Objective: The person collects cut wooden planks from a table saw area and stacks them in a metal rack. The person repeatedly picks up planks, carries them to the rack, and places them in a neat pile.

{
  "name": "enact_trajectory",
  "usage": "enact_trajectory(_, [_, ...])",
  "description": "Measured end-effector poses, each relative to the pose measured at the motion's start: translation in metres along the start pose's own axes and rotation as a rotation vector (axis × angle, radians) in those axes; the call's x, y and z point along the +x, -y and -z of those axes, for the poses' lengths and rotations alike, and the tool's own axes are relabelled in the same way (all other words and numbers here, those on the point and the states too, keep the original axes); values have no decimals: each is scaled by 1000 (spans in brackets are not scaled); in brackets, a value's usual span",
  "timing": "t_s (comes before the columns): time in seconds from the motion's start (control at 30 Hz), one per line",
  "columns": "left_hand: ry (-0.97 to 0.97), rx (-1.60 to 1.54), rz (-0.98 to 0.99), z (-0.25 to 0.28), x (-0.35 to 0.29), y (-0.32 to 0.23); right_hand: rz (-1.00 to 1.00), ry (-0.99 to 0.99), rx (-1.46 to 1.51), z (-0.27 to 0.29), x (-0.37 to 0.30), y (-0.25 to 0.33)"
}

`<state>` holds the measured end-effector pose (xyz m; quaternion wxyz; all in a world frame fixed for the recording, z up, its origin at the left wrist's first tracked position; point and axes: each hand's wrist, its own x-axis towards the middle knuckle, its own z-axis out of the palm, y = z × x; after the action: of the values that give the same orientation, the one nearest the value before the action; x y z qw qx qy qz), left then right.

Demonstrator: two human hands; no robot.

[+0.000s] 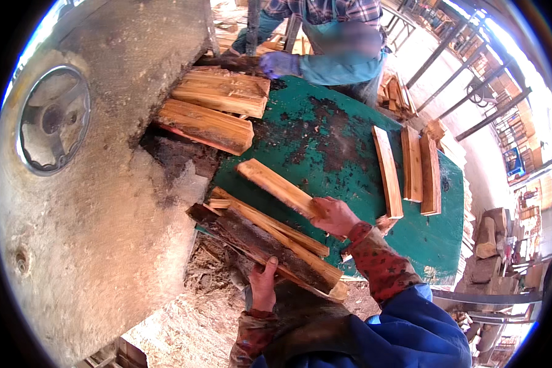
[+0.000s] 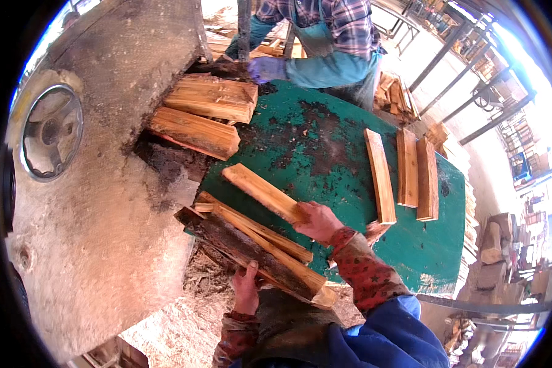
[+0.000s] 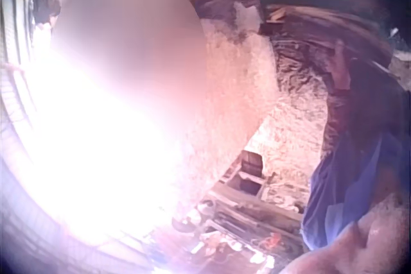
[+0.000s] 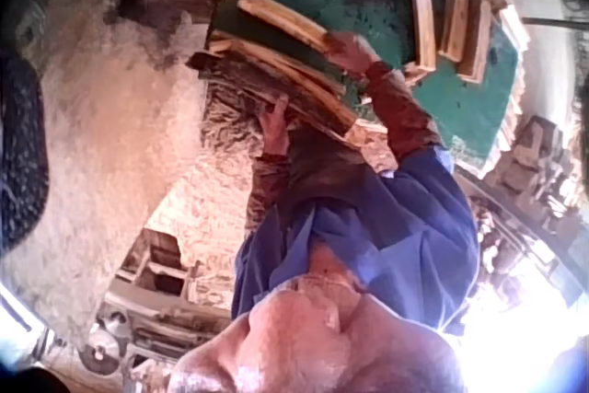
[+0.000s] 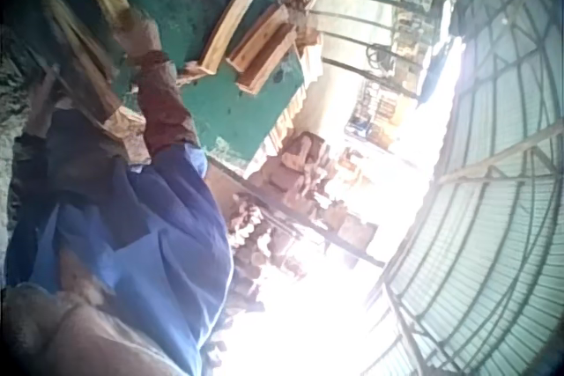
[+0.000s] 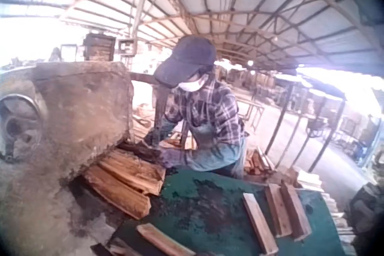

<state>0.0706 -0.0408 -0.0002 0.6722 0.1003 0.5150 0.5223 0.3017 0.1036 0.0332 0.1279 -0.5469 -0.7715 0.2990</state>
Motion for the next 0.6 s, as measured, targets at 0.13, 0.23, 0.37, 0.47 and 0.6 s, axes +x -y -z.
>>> enact_trajectory(0.13, [-26,-11,-13,-8,3,1,-260,-61,358,26,-25,-47])
enact_trajectory(0.23, [-26,-21,-27,-13,6,3,-289,-123,386,39,-35,-76])
enact_trajectory(0.37, [-62,6,1,-20,11,10,-354,-213,256,29,-51,-113])
enact_trajectory(0.47, [-94,11,19,-22,11,13,-351,-318,267,25,-53,-111])
enact_trajectory(0.6, [-54,44,36,-29,9,10,-361,-314,257,32,-53,-103])
